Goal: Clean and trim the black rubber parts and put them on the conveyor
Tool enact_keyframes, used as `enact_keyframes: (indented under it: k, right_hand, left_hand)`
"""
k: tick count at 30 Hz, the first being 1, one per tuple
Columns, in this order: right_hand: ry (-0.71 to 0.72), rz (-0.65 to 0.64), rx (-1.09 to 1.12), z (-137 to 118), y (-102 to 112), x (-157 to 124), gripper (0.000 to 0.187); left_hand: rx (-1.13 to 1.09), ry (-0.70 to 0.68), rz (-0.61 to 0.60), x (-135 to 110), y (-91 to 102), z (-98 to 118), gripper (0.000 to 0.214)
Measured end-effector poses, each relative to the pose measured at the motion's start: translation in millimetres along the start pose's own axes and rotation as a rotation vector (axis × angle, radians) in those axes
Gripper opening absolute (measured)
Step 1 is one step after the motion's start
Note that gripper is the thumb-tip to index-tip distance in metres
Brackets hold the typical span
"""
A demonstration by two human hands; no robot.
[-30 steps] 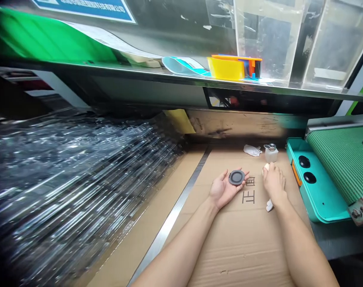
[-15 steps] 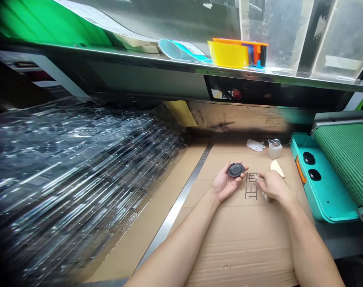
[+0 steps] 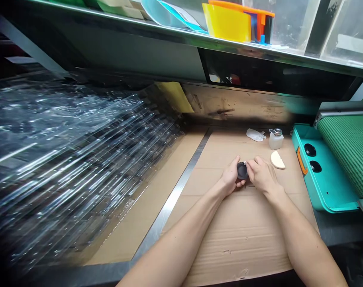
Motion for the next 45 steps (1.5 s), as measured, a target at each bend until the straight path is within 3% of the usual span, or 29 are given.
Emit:
enact_keyframes:
  k: [8, 15, 22, 28, 34, 39, 45]
  right_hand:
    - [-0.021, -0.167, -0.234, -1, 1, 1, 0.031]
    - [0.042, -0.238, -0.219, -3, 2, 1, 0.031]
    - [-0.034, -0.302, -0.191, 4, 5, 0, 0.028]
    - [0.059, -0.29, -0.152, -2, 6, 3, 0.03]
    - [-0.026, -0.329, -0.153, 6, 5, 2, 0.026]
    - [-0.003, -0.28, -0.129, 1, 10, 2, 0.03]
    - [-0.096, -0.335, -0.147, 6, 9, -1, 0.026]
  left_hand:
    - [0.401, -0.027, 0.1, 3, 3.2, 0, 0.07]
    - [0.576, -0.026, -0.029, -6, -10.5, 3, 0.077]
    - [0.615, -0.066, -0.086, -12, -17.1, 7, 0.079]
    - [0.585, -0.052, -0.145, -15, -22.2, 7, 0.08]
    - [0.617, -0.03, -0.144, -14, -22.4, 4, 0.082]
    - [0.597, -0.062, -0.166, -15, -24.3, 4, 0.08]
    - [0.583, -0.072, -0.161, -15, -23.0, 4, 0.081]
Point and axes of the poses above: each hand's wrist, its own x-axis towards the middle knuckle, its own y-axis out of the back of the hand, z = x × y, the point moved 9 cm from there along x, towards the middle knuckle, and after that the axes turned 8 degrees about y, right-handed, at the moved point
